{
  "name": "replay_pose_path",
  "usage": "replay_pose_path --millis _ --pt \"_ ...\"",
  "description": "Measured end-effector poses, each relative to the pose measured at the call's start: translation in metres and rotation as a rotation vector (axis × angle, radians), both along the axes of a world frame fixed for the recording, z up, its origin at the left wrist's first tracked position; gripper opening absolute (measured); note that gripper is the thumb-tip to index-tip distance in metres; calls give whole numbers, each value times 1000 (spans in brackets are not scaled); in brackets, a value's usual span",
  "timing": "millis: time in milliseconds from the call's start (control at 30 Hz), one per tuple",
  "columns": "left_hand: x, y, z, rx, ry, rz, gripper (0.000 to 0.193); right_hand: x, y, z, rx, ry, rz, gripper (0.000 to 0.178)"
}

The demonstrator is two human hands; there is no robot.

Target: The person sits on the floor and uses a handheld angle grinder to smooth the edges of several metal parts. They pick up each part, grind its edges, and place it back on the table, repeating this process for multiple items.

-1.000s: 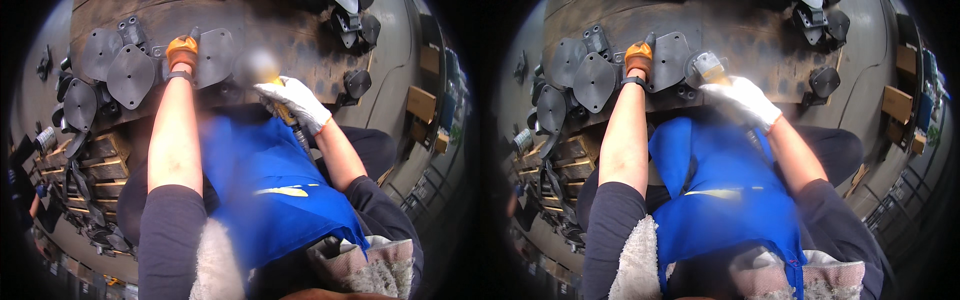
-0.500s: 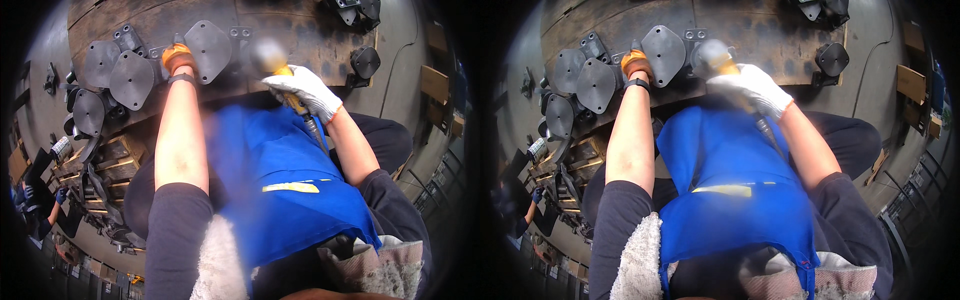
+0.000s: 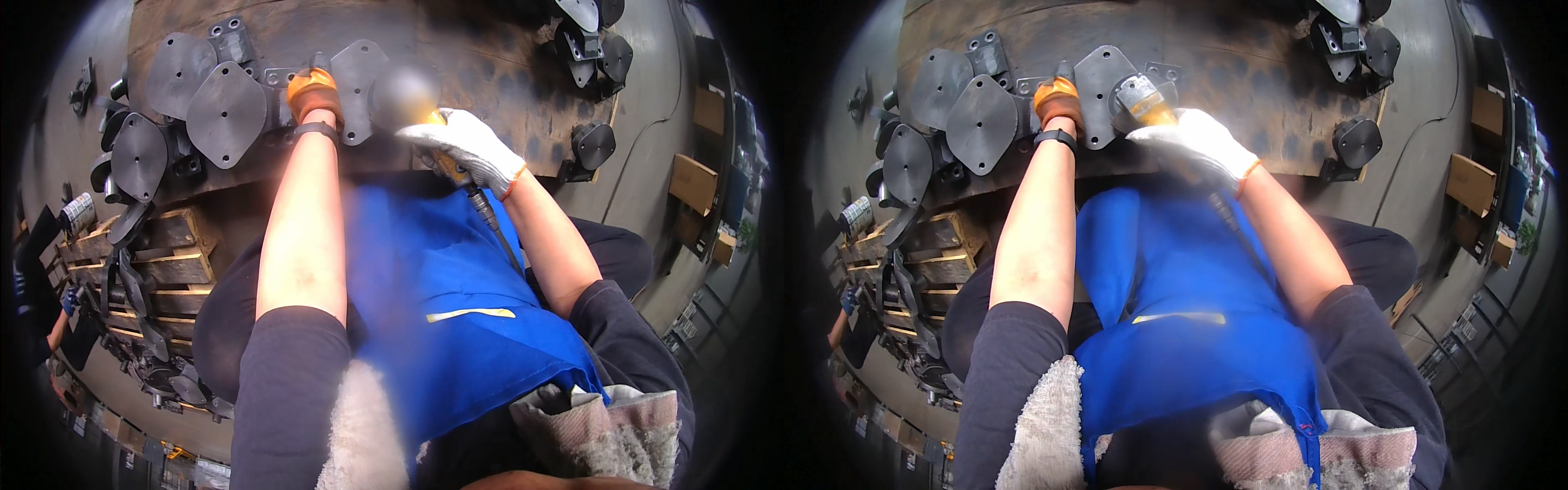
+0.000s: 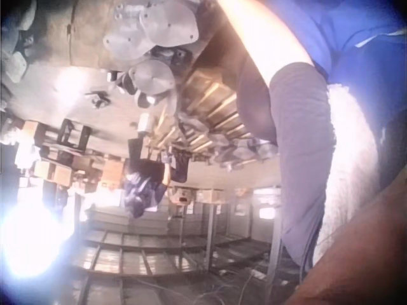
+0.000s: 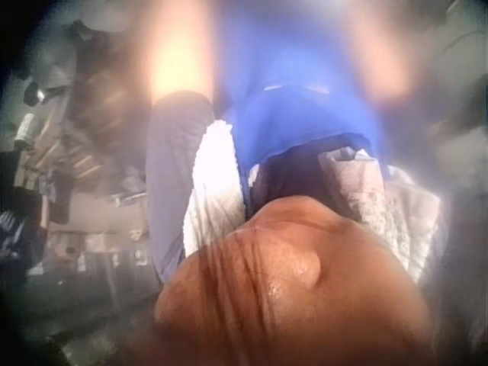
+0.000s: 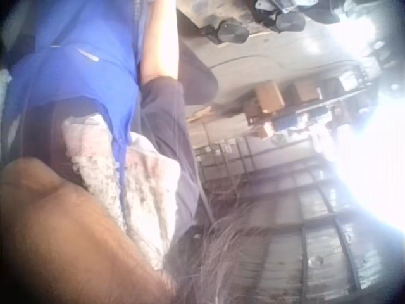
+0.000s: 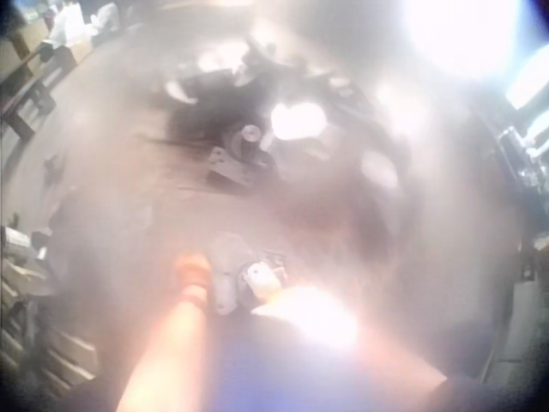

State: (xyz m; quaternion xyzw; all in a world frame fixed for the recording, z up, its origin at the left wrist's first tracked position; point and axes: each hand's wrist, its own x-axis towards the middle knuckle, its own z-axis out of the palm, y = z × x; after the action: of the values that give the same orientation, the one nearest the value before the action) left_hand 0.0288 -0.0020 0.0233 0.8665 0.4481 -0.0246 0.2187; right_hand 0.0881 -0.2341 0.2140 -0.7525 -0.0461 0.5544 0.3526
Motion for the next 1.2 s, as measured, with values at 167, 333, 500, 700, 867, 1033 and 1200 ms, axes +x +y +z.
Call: replay_pose_path --millis 167,333,500,700,867,1033,1200 --pt "-6 -2 -38 -221 -284 290 53 -2 16 0 -4 -51 40 40" --pt "6 -9 8 -310 -231 303 52 5 16 -1 0 80 -68 36" --pt "0 4 -21 -166 -211 236 54 5 -7 22 29 67 -160 35" --pt "6 -1 13 -228 -95 337 60 2 -90 20 88 92 -354 29" --pt "4 -4 29 -158 -21 182 70 -18 -112 2 94 204 -400 30" --pt "8 -4 39 -201 21 283 71 -27 -105 -7 159 335 -404 30" --pt "2 -7 38 -78 12 179 70 -10 -87 -18 243 324 -386 31"
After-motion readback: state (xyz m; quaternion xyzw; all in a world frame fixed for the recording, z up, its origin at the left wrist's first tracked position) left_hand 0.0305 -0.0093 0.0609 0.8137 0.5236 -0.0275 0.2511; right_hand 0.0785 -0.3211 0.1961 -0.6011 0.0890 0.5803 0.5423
